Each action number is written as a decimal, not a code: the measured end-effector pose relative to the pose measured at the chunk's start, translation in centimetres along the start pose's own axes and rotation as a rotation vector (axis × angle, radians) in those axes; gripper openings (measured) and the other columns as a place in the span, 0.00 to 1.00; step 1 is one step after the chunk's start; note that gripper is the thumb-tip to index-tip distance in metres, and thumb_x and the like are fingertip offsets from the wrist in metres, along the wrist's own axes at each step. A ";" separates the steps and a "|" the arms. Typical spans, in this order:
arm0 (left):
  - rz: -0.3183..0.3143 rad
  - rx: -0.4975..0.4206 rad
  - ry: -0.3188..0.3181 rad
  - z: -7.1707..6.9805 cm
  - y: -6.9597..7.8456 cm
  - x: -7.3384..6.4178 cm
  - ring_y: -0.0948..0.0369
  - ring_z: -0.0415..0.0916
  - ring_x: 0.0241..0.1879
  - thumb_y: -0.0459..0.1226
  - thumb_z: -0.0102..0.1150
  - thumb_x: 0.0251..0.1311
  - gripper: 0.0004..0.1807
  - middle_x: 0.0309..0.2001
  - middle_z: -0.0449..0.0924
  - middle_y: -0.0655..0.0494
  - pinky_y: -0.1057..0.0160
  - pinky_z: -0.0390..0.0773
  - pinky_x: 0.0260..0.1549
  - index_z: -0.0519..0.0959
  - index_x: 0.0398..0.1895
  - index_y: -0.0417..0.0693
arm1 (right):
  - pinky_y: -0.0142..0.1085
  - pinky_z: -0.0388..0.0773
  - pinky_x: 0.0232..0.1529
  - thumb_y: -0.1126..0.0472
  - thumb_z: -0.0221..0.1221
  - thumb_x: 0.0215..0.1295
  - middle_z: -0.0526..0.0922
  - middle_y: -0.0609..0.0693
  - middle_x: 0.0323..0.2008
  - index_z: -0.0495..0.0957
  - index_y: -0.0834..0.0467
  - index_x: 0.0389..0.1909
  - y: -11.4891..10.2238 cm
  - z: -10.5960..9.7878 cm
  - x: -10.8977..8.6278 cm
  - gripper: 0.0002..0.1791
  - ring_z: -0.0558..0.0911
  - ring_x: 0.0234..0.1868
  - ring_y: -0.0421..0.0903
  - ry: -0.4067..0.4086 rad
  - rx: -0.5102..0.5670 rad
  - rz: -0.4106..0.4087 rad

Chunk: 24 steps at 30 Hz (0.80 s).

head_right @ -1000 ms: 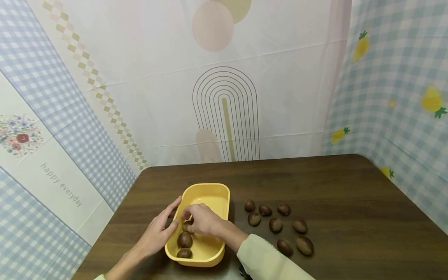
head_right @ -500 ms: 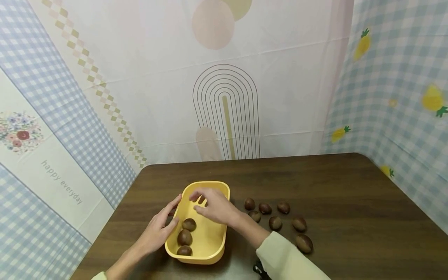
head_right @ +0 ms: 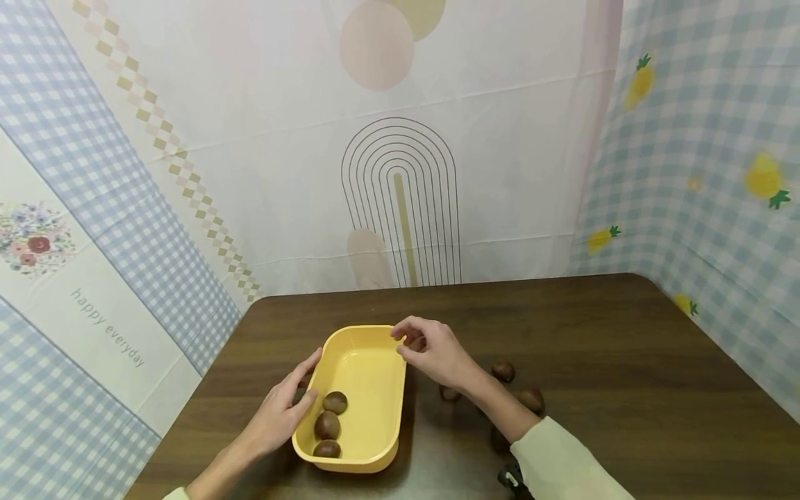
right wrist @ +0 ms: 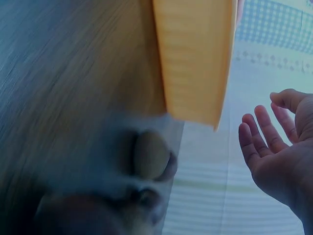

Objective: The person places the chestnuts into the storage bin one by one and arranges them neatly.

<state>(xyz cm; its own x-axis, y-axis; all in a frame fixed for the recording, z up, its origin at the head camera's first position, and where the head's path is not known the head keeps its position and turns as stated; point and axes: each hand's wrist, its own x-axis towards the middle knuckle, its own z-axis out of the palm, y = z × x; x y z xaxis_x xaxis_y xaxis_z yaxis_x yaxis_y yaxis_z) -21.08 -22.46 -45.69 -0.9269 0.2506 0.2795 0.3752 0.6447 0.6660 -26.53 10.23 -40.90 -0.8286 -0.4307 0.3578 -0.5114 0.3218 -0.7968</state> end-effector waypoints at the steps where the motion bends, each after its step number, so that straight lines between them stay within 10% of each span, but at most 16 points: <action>1: -0.005 0.000 -0.002 0.0 0.0 0.0 0.56 0.75 0.64 0.30 0.58 0.75 0.37 0.79 0.66 0.55 0.47 0.75 0.63 0.61 0.85 0.51 | 0.46 0.84 0.49 0.69 0.66 0.71 0.87 0.55 0.47 0.85 0.58 0.51 0.3 -0.3 -0.2 0.11 0.85 0.45 0.47 0.012 -0.006 0.007; 24: -0.012 0.006 0.000 0.2 -0.1 0.2 0.56 0.75 0.64 0.30 0.58 0.75 0.37 0.79 0.65 0.55 0.45 0.75 0.64 0.61 0.85 0.51 | 0.48 0.85 0.47 0.71 0.71 0.64 0.88 0.57 0.47 0.85 0.66 0.51 6.2 -2.9 -2.2 0.15 0.87 0.45 0.53 -0.046 -0.164 0.181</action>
<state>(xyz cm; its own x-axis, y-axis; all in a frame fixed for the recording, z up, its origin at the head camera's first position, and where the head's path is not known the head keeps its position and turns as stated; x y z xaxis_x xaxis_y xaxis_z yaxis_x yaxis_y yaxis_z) -21.26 -22.32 -45.82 -0.9314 0.2430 0.2711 0.3638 0.6520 0.6653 -28.52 15.61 -45.25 -0.9008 -0.3900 0.1910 -0.3886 0.5279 -0.7552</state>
